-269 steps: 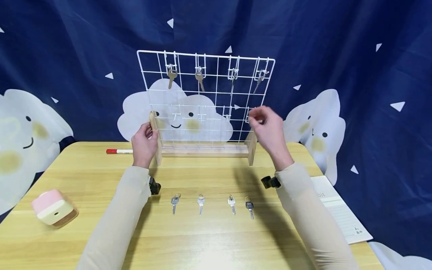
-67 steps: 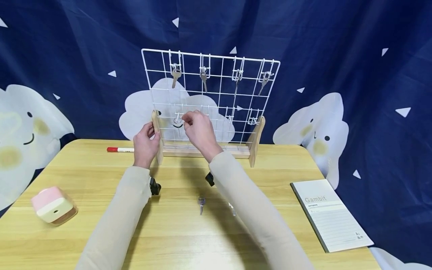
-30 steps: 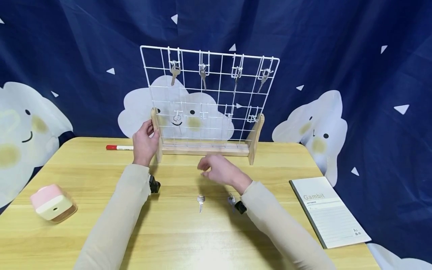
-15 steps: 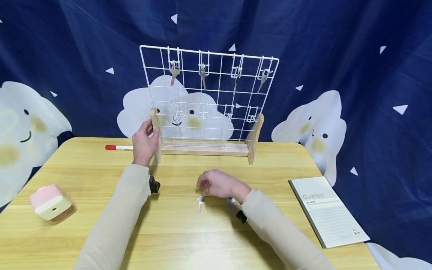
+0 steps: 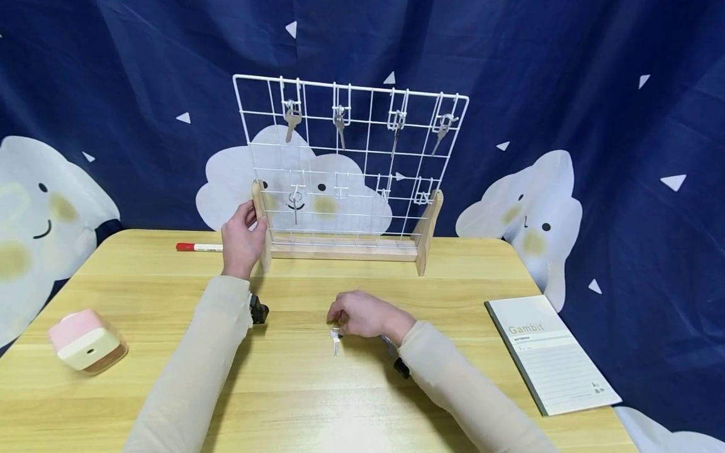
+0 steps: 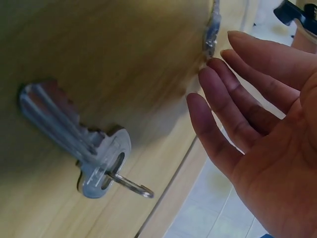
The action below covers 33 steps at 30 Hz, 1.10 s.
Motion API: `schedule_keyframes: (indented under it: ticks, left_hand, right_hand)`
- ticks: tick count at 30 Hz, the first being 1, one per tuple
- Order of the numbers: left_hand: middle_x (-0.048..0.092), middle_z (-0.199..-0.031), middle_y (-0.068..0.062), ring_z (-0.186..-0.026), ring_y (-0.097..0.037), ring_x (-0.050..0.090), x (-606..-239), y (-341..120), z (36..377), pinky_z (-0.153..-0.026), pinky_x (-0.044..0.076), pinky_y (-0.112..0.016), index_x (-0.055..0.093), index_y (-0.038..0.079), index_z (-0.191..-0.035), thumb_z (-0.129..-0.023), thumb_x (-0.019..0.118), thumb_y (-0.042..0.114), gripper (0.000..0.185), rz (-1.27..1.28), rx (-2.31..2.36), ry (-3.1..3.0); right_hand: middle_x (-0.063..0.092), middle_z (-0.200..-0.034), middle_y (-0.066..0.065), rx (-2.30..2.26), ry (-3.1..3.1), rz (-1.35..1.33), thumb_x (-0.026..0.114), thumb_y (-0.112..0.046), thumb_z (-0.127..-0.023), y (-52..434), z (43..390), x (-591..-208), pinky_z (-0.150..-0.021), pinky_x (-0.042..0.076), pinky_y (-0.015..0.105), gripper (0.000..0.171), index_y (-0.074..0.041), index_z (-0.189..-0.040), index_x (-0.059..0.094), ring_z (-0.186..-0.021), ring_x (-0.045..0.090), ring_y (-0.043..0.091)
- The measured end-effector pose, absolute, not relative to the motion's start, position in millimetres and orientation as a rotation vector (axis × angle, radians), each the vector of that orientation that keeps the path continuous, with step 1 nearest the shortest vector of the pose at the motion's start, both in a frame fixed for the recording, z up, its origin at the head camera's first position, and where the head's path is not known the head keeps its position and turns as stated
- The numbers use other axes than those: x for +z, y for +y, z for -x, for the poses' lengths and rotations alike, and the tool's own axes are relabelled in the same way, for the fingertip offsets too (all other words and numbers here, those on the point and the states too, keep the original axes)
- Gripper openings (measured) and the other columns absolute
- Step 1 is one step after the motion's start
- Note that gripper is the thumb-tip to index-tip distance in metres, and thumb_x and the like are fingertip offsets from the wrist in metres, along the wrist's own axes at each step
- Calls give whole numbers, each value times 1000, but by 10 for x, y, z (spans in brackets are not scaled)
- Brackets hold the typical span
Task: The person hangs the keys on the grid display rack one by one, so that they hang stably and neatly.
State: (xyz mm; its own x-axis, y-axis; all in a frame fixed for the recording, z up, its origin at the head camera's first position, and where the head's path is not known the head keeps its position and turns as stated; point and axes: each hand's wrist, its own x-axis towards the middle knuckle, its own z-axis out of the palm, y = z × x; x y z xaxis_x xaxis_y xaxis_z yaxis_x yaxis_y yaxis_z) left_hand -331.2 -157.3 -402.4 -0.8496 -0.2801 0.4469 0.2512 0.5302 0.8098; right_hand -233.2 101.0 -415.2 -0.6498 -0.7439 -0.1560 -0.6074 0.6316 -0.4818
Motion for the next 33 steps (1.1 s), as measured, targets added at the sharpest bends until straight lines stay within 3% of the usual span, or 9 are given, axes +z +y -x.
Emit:
schedule_keyframes:
  ticks: [12,33]
  left_hand:
    - [61,-129,-18,-118,-27,59,-4019,-1567,3304,-100,48,-33,56,1,-135,-96,58,4,39,-29,-1324,-2238]
    - [59,-130,-21,-118,-31,59,-4033,-1581,3321,-100,48,-35,55,-1,-135,-96,58,3,40,1,-1332,-2235]
  right_hand:
    - [53,-87,-7,-375,2579,1100,75,4,-78,910,2338,-4175,-72,46,15,22,-14,-86,66,-80,49,6]
    - [63,-78,-8,-607,2439,986,65,8,-83,942,2383,-4121,-72,51,16,19,-11,-83,67,-78,60,9]
